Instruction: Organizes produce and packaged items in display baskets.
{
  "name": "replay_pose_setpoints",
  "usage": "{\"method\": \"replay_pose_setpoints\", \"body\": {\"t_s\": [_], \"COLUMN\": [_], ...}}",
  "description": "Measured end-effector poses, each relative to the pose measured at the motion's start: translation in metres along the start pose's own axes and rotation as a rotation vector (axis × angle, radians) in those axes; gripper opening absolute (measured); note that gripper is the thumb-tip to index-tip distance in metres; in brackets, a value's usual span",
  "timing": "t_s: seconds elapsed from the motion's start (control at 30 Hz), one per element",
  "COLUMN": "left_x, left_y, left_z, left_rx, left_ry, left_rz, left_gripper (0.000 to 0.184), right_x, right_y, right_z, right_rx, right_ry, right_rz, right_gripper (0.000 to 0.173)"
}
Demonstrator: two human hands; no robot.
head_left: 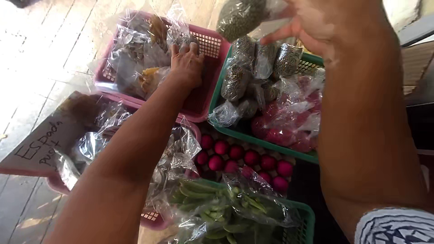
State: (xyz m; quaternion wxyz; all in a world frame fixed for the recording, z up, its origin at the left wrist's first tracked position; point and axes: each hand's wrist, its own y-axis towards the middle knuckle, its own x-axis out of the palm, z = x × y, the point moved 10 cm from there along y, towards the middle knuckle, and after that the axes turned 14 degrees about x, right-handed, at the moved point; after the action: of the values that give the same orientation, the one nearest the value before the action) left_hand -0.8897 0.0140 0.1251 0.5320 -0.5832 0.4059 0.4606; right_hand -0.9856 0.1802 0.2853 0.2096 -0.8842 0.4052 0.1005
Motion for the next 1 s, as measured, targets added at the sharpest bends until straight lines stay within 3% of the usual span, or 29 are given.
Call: {"method": "replay_pose_setpoints", "body": {"t_s": [0.1,0.2,0.27,0.4,0.47,0.53,0.63,0.7,0.8,0.93,1.0], "left_x": [-0.004,-0.013,-0.024,-0.06,-0.081,-0.096,-0.099,-0.082,-0.045,-0.044,-0.044], "left_y": [0.007,0.005,-0.001,-0.039,-0.071,-0.106,-0.149,-0.16,-0.154,-0.149,-0.149], "left_z": [0.004,0.0,-0.004,-0.001,0.01,0.027,0.073,0.104,0.137,0.141,0.133], "left_rx": [0.04,0.032,-0.006,-0.134,-0.171,-0.111,0.124,0.287,0.472,0.473,0.407], "left_ry": [0.073,0.038,-0.053,-0.252,-0.355,-0.392,-0.357,-0.297,-0.137,-0.103,-0.146], "left_rz": [-0.014,0.02,0.075,0.254,0.413,0.599,0.788,0.759,0.59,0.574,0.545], "left_gripper": [0.06,0.044,0.044,0.052,0.057,0.058,0.055,0.049,0.031,0.04,0.043], "right_x": [-0.035,-0.054,-0.056,-0.008,0.037,0.067,0.057,0.027,0.006,0.022,0.025], "right_y": [-0.04,-0.066,-0.083,-0.12,-0.117,-0.114,-0.117,-0.119,-0.104,-0.071,-0.065], "right_z": [0.039,0.082,0.099,0.103,0.121,0.138,0.128,0.113,0.122,0.147,0.142], "right_rx": [0.107,0.143,0.107,-0.2,-0.32,-0.347,-0.381,-0.367,-0.177,0.061,0.035], "right_ry": [0.305,0.325,0.288,-0.316,-0.594,-0.708,-0.578,-0.484,-0.465,-0.454,-0.462], "right_rz": [-0.057,0.052,0.147,0.307,0.269,0.176,0.17,0.306,0.393,0.227,0.269], "right_gripper": [0.017,0.009,0.007,0.022,0.016,0.015,0.017,0.028,0.049,0.078,0.075]}}
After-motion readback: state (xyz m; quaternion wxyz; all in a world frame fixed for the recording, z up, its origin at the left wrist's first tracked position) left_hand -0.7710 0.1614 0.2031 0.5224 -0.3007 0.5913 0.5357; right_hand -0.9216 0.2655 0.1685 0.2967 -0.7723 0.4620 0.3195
